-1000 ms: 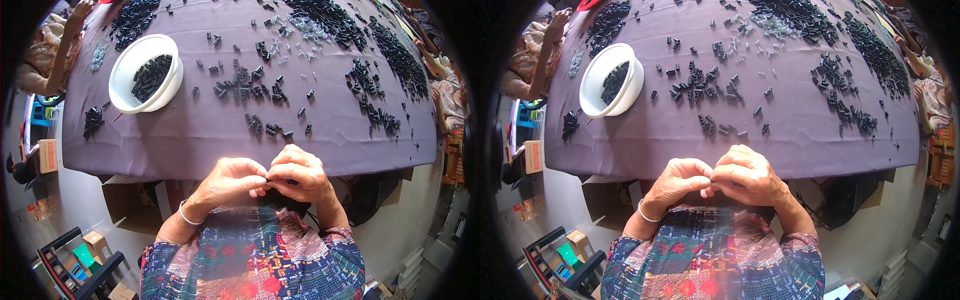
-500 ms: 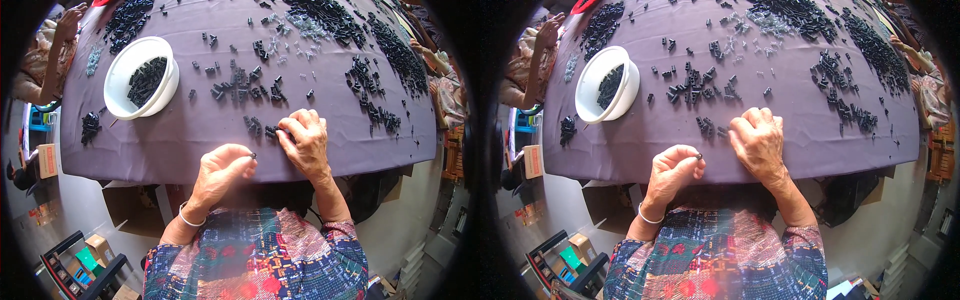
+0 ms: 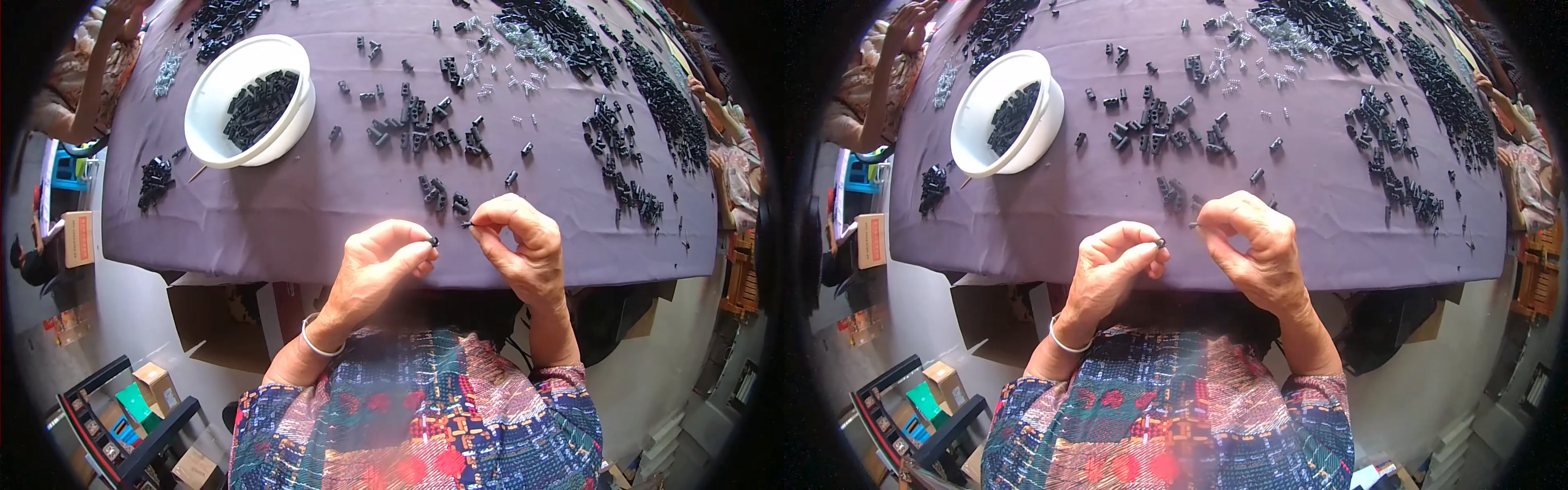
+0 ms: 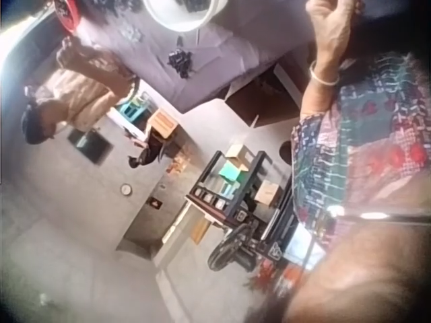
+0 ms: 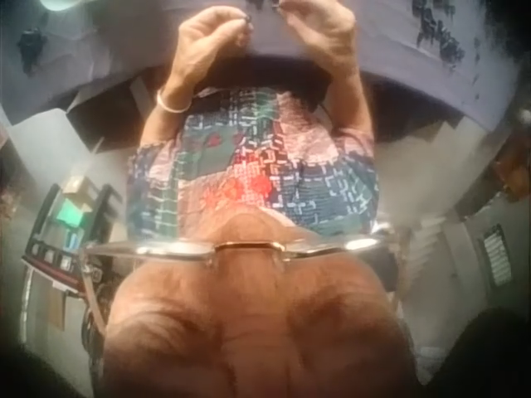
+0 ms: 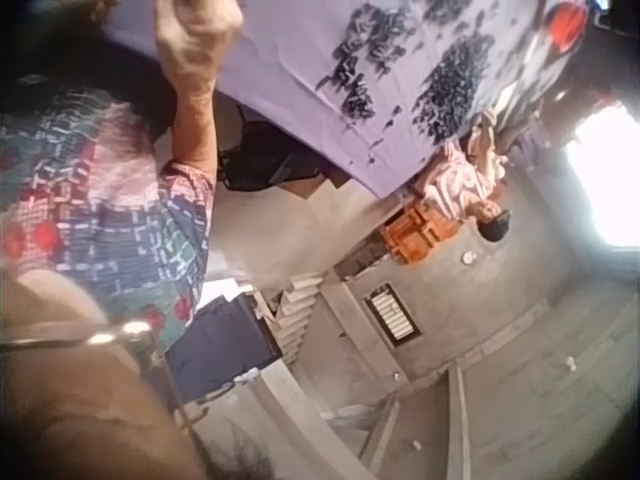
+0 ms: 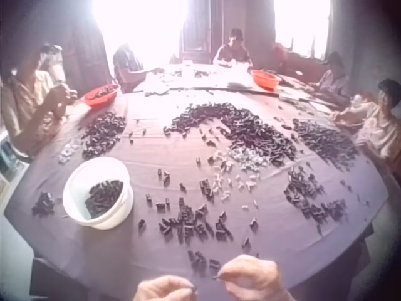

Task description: Assembling small black plastic components by hand.

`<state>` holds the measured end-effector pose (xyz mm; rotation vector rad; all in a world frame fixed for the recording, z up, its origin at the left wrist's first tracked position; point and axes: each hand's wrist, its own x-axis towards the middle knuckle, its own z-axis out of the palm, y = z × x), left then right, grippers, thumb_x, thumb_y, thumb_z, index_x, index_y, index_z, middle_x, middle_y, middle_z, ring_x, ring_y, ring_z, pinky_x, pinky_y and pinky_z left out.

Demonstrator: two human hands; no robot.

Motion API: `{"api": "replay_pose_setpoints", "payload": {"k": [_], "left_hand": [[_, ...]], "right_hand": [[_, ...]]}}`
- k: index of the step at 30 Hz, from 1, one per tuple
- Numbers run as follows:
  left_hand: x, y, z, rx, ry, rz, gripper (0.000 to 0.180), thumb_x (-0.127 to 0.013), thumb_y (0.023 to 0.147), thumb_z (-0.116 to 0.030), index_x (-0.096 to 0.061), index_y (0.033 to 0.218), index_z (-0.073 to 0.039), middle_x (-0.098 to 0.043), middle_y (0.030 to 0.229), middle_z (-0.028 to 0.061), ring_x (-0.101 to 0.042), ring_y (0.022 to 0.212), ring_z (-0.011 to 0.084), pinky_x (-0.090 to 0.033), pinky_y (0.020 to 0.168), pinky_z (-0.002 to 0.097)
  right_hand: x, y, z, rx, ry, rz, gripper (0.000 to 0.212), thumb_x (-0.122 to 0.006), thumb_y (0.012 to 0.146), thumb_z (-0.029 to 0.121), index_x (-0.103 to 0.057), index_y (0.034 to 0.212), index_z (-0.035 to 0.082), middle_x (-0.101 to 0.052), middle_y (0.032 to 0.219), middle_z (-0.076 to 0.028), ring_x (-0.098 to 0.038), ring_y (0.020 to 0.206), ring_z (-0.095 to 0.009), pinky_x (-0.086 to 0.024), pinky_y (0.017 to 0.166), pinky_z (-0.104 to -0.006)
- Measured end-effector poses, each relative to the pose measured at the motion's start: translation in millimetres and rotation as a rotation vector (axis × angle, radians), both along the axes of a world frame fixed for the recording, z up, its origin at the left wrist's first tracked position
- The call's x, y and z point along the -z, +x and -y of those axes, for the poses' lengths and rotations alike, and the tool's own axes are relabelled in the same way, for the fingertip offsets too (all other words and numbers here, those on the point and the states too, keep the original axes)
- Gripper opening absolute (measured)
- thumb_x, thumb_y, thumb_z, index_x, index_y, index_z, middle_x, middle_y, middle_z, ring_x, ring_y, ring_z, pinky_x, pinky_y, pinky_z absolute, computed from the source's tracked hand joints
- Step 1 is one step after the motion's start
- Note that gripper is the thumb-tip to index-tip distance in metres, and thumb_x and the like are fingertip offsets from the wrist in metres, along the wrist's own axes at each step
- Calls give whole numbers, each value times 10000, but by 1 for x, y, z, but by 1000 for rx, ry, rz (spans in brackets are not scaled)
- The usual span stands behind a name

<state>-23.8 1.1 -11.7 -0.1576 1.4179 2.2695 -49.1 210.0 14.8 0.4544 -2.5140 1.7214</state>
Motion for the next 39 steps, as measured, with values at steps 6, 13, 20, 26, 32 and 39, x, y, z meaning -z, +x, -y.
{"api": "replay_pose_setpoints", "payload": {"k": [6,13,20,26,32,39], "left_hand": [[-12,4,-7,-2,-65,-24,113,-613,921,-36,-637,1021,12,-685,884,86,-621,763,124,-514,718,258],[-12,14,-11,-20,-86,-78,140,-611,934,-62,-614,1056,9,-682,915,74,-617,789,111,-512,733,252],[-13,17,-14,-13,-151,-119,158,-604,944,-66,-591,1089,-2,-659,927,44,-607,815,93,-509,744,238],[-11,18,-16,-11,-179,-159,162,-601,950,-75,-582,1095,-5,-642,941,29,-596,841,80,-506,759,231],[-9,19,-21,-22,-212,-147,164,-587,961,-85,-570,1107,-10,-630,947,22,-583,838,74,-500,755,226],[-1,21,-23,-12,-328,-256,156,-557,983,-105,-547,1109,-15,-572,904,-10,-533,789,55,-478,731,206]], "right_hand": [[-4,15,4,-31,-92,-14,185,-690,746,-89,-633,896,4,-636,822,-66,-580,692,-146,-482,645,-260],[-6,21,7,-70,-28,-148,215,-689,736,-104,-621,912,1,-629,829,-97,-607,688,-196,-503,614,-288],[-5,24,10,-57,-1,-183,225,-674,741,-109,-628,933,-1,-630,844,-121,-638,743,-263,-525,646,-323],[-4,24,11,-53,16,-202,216,-669,744,-111,-627,928,-7,-637,845,-125,-642,755,-274,-529,654,-336],[0,24,14,-19,47,-241,211,-672,735,-114,-628,914,-10,-644,837,-125,-646,760,-287,-532,662,-345],[8,21,11,-60,7,-186,195,-669,731,-112,-628,896,-16,-646,831,-133,-646,754,-294,-528,670,-344]]}}
